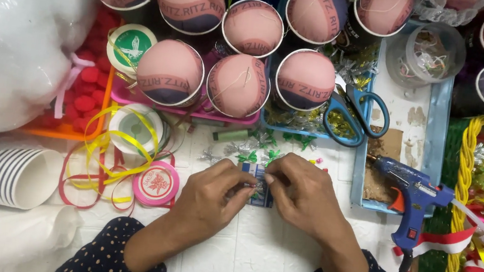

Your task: Filing the edges of a small blue frame and then using a hot glue gun to attach tiny beads and ornaments.

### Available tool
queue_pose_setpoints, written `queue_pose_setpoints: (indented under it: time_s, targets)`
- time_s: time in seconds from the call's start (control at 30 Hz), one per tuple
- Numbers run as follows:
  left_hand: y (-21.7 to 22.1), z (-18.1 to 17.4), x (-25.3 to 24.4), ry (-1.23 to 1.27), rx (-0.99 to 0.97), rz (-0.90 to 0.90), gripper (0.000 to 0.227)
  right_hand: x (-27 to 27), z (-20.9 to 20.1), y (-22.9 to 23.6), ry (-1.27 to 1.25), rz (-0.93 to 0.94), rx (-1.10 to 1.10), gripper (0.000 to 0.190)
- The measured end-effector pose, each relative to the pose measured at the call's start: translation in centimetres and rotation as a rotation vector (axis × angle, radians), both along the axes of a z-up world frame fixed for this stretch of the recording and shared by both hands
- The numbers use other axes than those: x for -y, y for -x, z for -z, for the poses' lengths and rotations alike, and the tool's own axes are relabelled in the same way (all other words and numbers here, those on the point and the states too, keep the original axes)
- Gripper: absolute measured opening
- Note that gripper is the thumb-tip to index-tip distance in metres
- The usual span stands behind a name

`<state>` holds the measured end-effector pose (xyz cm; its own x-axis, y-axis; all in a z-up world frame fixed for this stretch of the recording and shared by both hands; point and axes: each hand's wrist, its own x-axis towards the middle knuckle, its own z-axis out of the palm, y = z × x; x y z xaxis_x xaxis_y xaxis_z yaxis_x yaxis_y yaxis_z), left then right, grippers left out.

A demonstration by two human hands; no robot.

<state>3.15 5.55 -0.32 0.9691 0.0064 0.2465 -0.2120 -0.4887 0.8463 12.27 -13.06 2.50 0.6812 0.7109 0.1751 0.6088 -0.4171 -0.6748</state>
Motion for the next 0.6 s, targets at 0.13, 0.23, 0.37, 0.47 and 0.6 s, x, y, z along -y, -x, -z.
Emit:
queue_pose_setpoints:
  time_s: [0.13, 0.23, 0.37, 0.47, 0.6]
  targets:
    - [0.0, 0.7, -0.7, -0.043, -0.028, 0.096, 0.017, 0.6, -0.2, -0.3, 0.055, -0.004, -0.051, 0.002]
    - [0.3, 0.9, -0.3, -0.084, -0.025, 0.079, 0.019, 0.6, -0.2, -0.5, 0.060, 0.002, 0.002, 0.004]
    - [1.0, 0.9, 1.1, -0.174, 0.071, 0.008, 0.016, 0.5, 0.0, -0.5, 0.031, 0.019, 0.041, 0.008]
    - [1.2, 0.8, 1.5, -0.187, 0.107, -0.030, 0.014, 0.5, 0.0, -0.5, 0.022, 0.021, 0.062, 0.008]
    - [1.0, 0.9, 1.6, -0.205, 0.132, -0.035, 0.010, 0.4, 0.0, -0.4, 0.012, 0.026, 0.054, 0.007]
